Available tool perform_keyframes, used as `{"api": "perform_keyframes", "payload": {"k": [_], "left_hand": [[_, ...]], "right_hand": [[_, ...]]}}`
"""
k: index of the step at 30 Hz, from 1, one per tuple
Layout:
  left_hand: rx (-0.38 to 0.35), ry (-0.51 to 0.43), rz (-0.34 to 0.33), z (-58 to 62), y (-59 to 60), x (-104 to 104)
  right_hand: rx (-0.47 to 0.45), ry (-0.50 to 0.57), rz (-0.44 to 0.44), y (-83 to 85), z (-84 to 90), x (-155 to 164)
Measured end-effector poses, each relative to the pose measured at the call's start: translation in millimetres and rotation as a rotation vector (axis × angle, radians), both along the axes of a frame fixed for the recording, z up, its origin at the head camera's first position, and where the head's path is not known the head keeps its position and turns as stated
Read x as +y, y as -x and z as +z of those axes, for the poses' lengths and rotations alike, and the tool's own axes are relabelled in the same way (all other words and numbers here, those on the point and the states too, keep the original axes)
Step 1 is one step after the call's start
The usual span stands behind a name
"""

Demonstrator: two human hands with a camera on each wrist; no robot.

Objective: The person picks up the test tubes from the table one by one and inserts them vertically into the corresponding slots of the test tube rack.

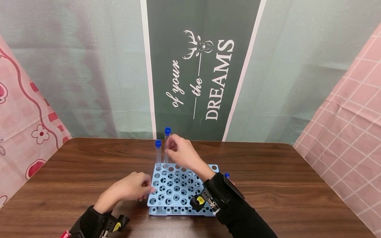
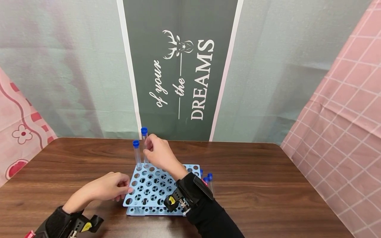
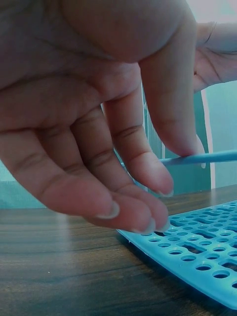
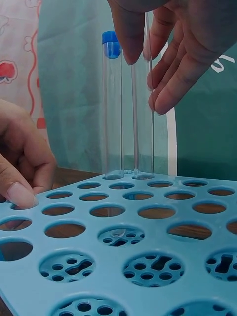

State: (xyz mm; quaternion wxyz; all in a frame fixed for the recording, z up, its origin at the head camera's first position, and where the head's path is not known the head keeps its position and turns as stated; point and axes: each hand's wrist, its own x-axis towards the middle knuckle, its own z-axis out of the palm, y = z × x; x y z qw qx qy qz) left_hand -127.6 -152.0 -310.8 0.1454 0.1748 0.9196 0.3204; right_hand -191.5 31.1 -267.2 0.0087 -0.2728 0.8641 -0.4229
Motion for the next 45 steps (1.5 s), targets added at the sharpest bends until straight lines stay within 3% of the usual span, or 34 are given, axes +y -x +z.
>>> {"api": "perform_keyframes", "payload": {"k": [45], "left_hand": [[0.004,0.005,0.011,-0.1,-0.2,1]], "right_hand": [[-0.029,-0.120,0.003,2.8,-23.4,-4]]}}
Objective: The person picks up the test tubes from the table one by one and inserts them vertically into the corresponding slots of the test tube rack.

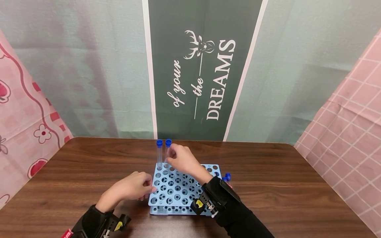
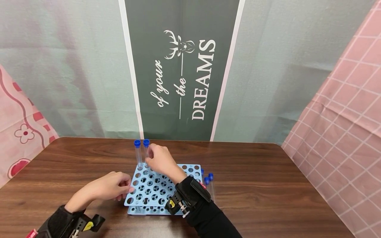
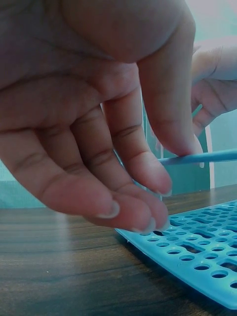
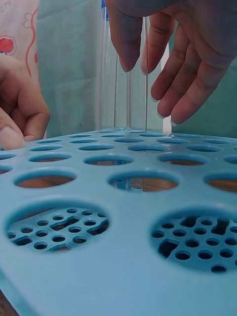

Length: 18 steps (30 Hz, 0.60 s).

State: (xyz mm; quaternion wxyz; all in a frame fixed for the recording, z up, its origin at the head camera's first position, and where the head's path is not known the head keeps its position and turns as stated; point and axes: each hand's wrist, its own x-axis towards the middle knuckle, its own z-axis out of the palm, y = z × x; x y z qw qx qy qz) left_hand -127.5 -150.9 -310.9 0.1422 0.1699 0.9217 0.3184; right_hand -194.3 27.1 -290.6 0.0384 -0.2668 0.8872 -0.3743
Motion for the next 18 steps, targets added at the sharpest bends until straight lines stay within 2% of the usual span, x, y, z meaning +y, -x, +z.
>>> {"api": "perform_keyframes", "payload": {"k": [18], "left_hand": [[-0.002,-0.003,-0.003,0.0,1.6,-0.1]], "right_hand": [[0.017,-0.015,0.019,0.2,-2.2,-1.8]]}}
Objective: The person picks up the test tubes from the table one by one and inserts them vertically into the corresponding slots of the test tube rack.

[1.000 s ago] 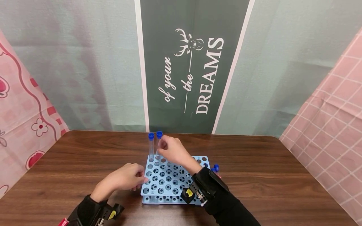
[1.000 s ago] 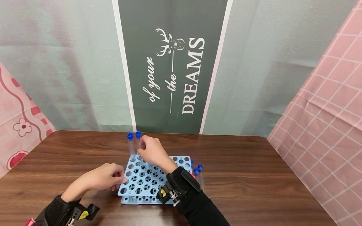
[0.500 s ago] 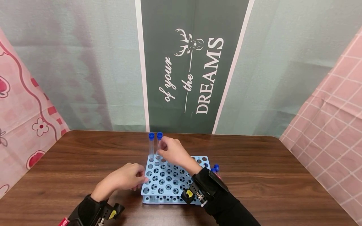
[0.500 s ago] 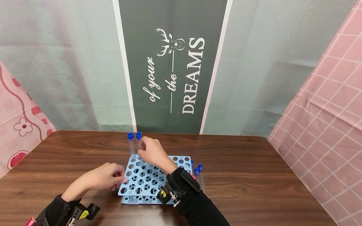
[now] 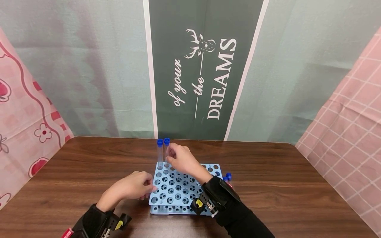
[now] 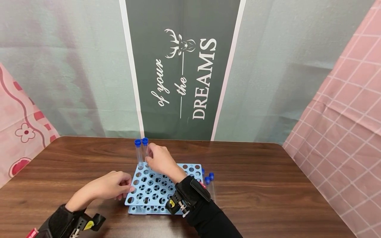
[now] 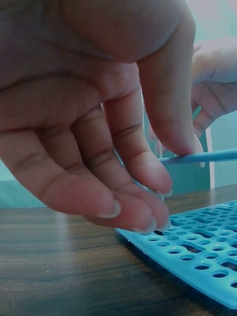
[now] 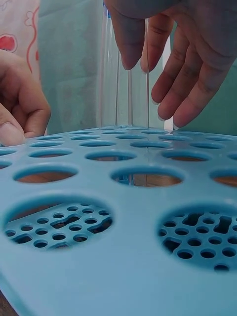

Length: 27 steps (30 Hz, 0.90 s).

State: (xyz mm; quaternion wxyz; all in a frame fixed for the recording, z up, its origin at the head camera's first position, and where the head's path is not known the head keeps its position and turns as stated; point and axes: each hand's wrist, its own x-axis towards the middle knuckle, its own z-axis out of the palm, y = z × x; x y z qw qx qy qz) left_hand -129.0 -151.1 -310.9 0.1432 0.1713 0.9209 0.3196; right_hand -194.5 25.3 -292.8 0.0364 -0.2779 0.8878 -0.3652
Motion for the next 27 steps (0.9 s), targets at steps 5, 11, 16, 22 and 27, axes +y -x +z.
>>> {"api": "perform_keyframes", "payload": {"k": [5,11,16,22,27], "left_hand": [[-0.008,-0.003,0.004,0.9,0.1,1],[-0.011,-0.008,0.002,1.1,0.4,1],[-0.006,-0.010,-0.002,0.4,0.8,1],[-0.009,-0.013,-0.001,0.5,0.6,1],[-0.006,-0.014,0.001,0.7,0.0,1]], "right_hand": [[-0.001,-0.002,-0.005,0.2,0.4,0],[-0.014,0.007,-0.002,1.3,0.2,1],[-0.017,0.012,-0.012,1.6,0.1,3],[-0.035,0.026,-0.026,-0.3,1.4,7],[-0.027,0.039,-0.028,-3.0,6.4,12]]}}
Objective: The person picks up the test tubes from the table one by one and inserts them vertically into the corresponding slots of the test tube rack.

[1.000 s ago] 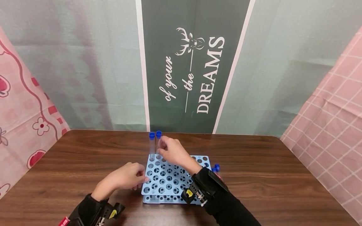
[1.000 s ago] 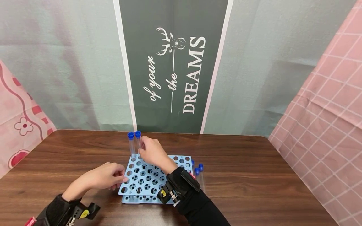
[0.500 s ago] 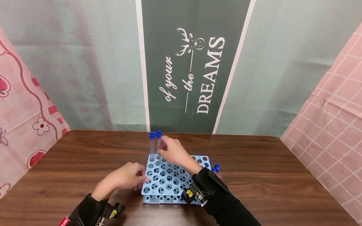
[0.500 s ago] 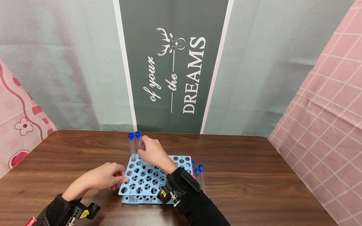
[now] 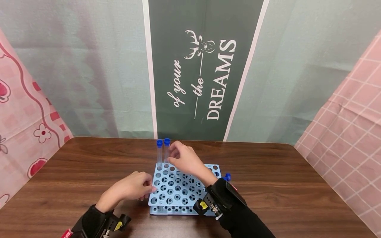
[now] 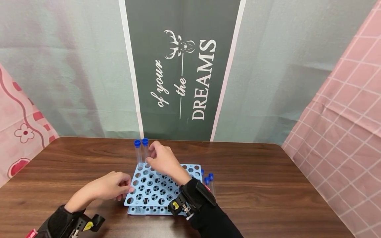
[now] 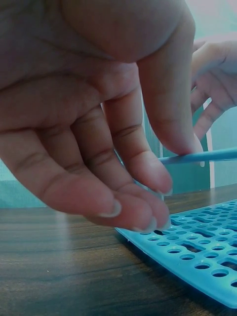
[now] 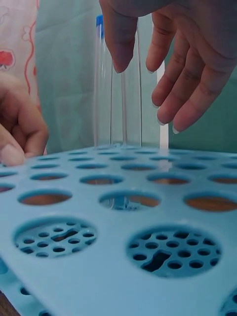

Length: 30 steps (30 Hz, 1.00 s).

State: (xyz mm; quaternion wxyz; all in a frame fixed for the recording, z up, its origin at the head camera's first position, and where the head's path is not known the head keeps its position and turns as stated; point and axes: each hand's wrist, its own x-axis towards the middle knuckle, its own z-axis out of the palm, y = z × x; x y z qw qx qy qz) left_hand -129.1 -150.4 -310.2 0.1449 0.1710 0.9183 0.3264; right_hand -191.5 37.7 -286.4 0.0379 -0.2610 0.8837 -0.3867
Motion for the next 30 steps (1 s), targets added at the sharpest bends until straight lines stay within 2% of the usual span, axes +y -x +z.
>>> {"api": "perform_keyframes", "payload": {"k": [11,20,30], "left_hand": [[-0.001,0.013,0.010,-0.4,-1.1,1],[0.018,0.016,0.006,-1.1,-1.9,1],[0.037,0.009,-0.006,-1.2,-2.5,0]], "right_hand": [[0.002,0.027,-0.027,-6.6,8.3,17],[0.035,0.043,-0.048,-18.3,16.2,34],[0.056,0.046,-0.008,-25.5,18.7,55]]}}
